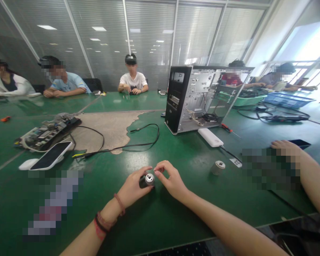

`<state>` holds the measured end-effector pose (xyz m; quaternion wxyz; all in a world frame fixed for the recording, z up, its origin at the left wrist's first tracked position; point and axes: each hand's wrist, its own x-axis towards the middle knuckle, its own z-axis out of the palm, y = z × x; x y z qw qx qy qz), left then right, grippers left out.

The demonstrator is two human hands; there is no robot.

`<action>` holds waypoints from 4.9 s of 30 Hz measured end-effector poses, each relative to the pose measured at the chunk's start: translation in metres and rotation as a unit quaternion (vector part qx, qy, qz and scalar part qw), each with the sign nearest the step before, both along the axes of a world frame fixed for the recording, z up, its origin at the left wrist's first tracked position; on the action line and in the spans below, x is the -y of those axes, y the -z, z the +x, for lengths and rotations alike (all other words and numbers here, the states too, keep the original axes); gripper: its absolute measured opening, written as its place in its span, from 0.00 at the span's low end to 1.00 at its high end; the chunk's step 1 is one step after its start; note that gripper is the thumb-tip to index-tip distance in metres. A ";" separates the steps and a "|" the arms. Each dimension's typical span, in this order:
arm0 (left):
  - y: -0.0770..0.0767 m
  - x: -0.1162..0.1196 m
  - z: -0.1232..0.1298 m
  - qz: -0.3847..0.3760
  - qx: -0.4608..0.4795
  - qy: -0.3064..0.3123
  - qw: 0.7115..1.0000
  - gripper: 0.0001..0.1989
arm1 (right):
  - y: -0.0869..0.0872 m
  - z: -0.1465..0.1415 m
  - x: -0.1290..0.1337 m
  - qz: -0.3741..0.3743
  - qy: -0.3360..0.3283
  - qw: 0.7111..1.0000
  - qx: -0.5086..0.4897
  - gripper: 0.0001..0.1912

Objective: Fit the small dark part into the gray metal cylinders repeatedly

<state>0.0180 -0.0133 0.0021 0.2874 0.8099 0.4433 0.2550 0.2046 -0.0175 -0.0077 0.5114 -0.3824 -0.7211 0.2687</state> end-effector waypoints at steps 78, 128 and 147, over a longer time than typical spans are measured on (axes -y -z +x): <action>-0.004 -0.009 -0.016 0.142 -0.157 0.029 0.977 0.08 | -0.019 0.040 -0.014 0.054 0.087 0.989 0.109 0.14; -0.006 -0.009 -0.016 0.130 -0.146 0.052 0.979 0.07 | -0.023 0.053 -0.014 -0.038 -0.039 0.980 0.191 0.06; -0.003 -0.006 -0.017 0.133 -0.146 0.025 0.980 0.06 | -0.001 0.219 -0.047 -0.164 0.442 0.849 0.237 0.13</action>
